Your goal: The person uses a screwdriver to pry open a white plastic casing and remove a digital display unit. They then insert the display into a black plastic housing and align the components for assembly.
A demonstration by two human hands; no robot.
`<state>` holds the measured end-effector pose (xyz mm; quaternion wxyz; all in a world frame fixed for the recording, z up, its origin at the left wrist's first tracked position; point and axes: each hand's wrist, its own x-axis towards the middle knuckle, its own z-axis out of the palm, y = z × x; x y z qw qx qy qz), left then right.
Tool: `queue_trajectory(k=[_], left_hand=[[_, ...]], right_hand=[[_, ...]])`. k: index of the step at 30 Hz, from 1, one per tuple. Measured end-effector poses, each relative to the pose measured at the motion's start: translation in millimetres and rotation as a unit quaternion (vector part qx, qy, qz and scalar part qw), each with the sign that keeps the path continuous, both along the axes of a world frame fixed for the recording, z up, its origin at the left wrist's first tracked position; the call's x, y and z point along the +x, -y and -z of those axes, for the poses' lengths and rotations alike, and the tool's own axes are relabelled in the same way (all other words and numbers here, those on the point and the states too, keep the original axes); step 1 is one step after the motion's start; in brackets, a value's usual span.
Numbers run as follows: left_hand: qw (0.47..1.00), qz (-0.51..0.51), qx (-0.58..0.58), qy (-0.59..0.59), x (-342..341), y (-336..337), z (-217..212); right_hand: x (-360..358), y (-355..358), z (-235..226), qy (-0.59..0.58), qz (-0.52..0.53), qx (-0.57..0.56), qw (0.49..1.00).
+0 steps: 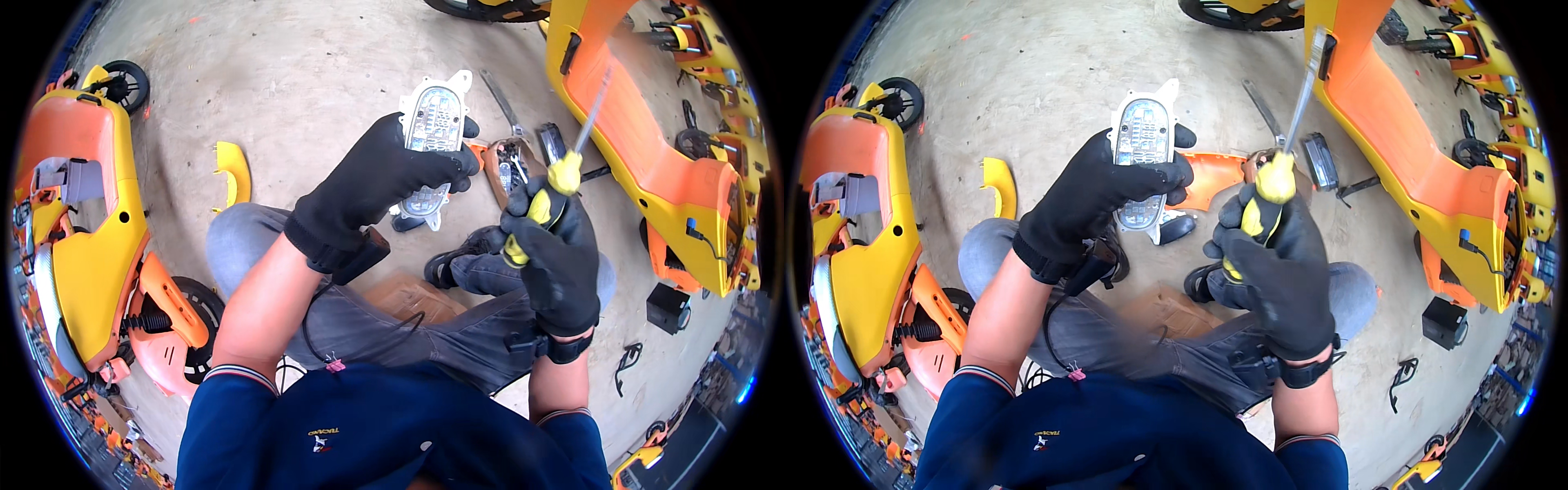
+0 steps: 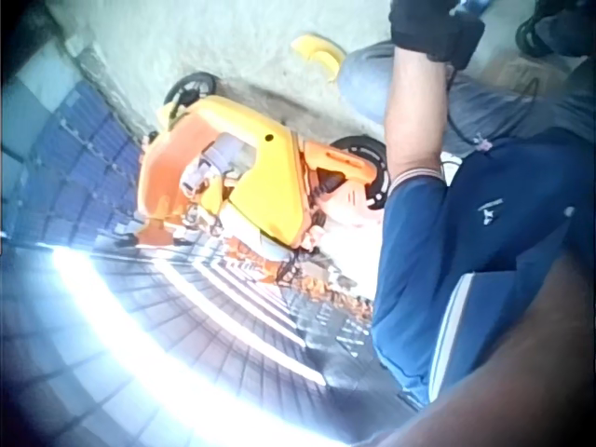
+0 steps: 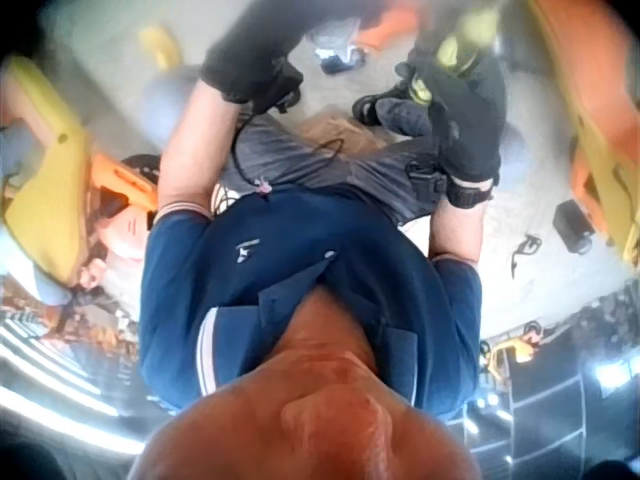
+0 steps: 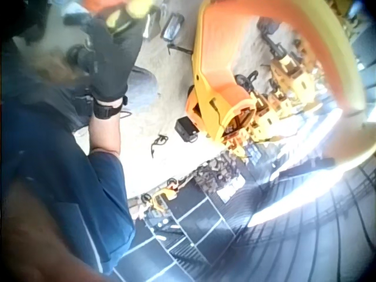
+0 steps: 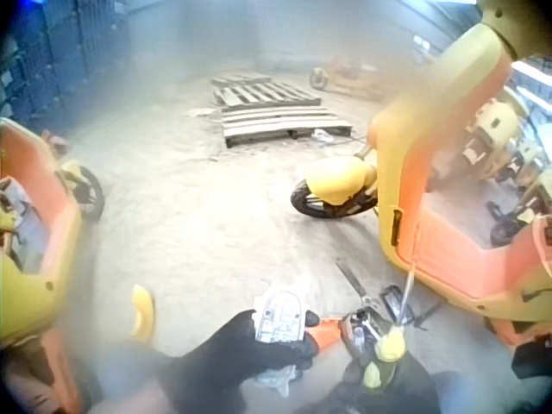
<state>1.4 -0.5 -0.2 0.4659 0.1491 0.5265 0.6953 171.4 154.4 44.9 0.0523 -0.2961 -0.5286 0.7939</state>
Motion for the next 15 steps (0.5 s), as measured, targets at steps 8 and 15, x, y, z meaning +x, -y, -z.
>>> queue_trajectory(k=[8,15], left_hand=[[0.999,0.051,-0.013,-0.010,6.5,-4.9,-1.0],[0.999,0.052,0.006,-0.014,7.4,-3.7,4.7]], right_hand=[[-11.8,11.0,9.9,0.024,-0.022,0.244,0.969],[-15.8,11.3,24.8,-0.020,-0.042,0.388,0.921]])
